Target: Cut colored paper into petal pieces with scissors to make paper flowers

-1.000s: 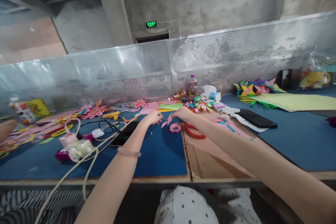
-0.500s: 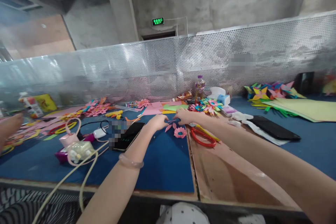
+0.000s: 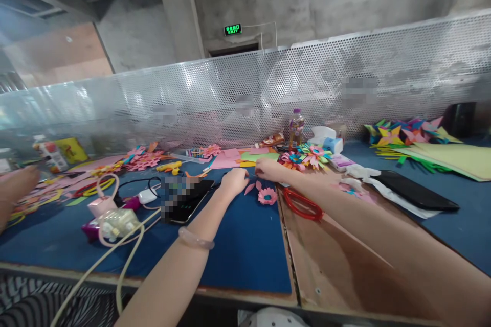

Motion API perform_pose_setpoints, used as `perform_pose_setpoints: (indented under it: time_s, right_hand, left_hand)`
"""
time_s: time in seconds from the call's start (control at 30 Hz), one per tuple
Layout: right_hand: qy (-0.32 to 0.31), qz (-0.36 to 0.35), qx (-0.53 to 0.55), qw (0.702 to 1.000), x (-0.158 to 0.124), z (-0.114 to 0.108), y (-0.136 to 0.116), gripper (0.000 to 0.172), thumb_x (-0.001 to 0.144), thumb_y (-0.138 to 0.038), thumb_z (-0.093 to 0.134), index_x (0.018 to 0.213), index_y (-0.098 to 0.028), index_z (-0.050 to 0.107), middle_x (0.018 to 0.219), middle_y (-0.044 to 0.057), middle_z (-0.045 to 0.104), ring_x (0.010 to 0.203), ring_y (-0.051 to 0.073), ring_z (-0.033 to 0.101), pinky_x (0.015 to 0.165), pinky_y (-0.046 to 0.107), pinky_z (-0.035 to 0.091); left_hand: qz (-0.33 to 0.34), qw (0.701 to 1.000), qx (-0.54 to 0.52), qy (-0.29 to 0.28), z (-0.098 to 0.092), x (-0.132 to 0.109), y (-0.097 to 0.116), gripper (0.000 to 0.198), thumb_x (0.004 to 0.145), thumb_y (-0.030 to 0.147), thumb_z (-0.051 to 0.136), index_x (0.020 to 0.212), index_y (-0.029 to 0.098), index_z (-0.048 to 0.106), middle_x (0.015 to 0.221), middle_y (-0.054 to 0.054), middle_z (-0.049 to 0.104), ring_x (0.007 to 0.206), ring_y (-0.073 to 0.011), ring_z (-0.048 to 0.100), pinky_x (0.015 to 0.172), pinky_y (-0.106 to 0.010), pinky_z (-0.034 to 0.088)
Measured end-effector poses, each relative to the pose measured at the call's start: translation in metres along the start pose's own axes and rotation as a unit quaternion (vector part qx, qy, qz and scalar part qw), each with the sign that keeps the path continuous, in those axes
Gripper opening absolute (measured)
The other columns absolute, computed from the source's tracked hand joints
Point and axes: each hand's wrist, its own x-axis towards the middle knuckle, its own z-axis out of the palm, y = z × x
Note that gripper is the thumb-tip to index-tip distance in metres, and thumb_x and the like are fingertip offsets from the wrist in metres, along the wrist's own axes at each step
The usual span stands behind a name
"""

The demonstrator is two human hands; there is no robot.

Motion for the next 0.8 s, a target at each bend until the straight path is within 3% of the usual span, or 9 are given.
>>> perform_pose_setpoints:
  time_s: [0.13, 0.23, 0.4, 0.57, 0.67, 0.8]
  right_hand:
    - [-0.038, 0.032, 0.087, 0.995, 0.004, 0.001, 0.011, 0.021, 0.072, -0.022, 0.053, 0.083, -0.013, 0.069, 0.077, 0.006, 0.066, 0.065, 0.011, 0.052, 0.059, 0.019, 0.035]
    - [-0.076, 0.021, 0.069, 0.995, 0.004, -0.001, 0.008, 0.021, 0.072, -0.024, 0.053, 0.079, -0.013, 0.069, 0.074, 0.006, 0.066, 0.061, 0.011, 0.052, 0.055, 0.02, 0.033]
    - [-0.03, 0.018, -0.014, 0.999, -0.001, -0.006, -0.007, 0.021, 0.073, -0.017, 0.049, 0.08, -0.009, 0.067, 0.088, 0.013, 0.064, 0.075, 0.016, 0.055, 0.058, 0.021, 0.034]
    - [-0.029, 0.041, 0.097, 0.994, -0.013, -0.016, 0.005, 0.018, 0.068, -0.016, 0.053, 0.077, -0.012, 0.068, 0.08, 0.007, 0.065, 0.072, 0.013, 0.055, 0.063, 0.019, 0.037]
    - [-0.053, 0.008, 0.146, 0.988, -0.024, -0.021, 0.016, 0.019, 0.069, -0.016, 0.053, 0.078, -0.015, 0.07, 0.082, 0.004, 0.066, 0.074, 0.013, 0.055, 0.067, 0.019, 0.039]
    - [-0.063, -0.058, 0.115, 0.99, -0.036, -0.022, 0.016, 0.025, 0.07, -0.016, 0.054, 0.089, -0.015, 0.069, 0.087, 0.007, 0.064, 0.077, 0.014, 0.054, 0.071, 0.022, 0.04]
  left_hand:
    - [-0.002, 1.0, 0.021, -0.008, -0.001, -0.003, 0.005, 0.023, 0.073, 0.022, 0.047, 0.084, 0.024, 0.068, 0.092, -0.006, 0.067, 0.087, -0.0205, 0.06, 0.071, -0.028, 0.044]
    - [0.01, 0.999, 0.03, -0.002, 0.0, -0.004, 0.006, 0.023, 0.073, 0.022, 0.046, 0.08, 0.022, 0.068, 0.089, -0.007, 0.067, 0.085, -0.0205, 0.06, 0.07, -0.027, 0.044]
    - [0.008, 0.999, 0.032, 0.0, 0.003, -0.004, 0.005, 0.023, 0.073, 0.026, 0.046, 0.082, 0.024, 0.068, 0.092, -0.007, 0.066, 0.086, -0.0222, 0.06, 0.071, -0.03, 0.045]
    - [0.007, 0.999, 0.044, 0.007, 0.005, -0.005, 0.006, 0.026, 0.075, 0.032, 0.046, 0.088, 0.025, 0.067, 0.097, -0.008, 0.063, 0.087, -0.0233, 0.059, 0.073, -0.031, 0.045]
    - [0.006, 0.999, 0.049, 0.002, 0.005, -0.005, 0.007, 0.027, 0.077, 0.033, 0.045, 0.091, 0.024, 0.067, 0.099, -0.008, 0.062, 0.089, -0.0222, 0.058, 0.075, -0.03, 0.044]
    - [0.001, 0.998, 0.055, -0.001, 0.006, -0.006, 0.008, 0.029, 0.078, 0.036, 0.044, 0.095, 0.025, 0.066, 0.103, -0.009, 0.06, 0.092, -0.023, 0.057, 0.078, -0.032, 0.043]
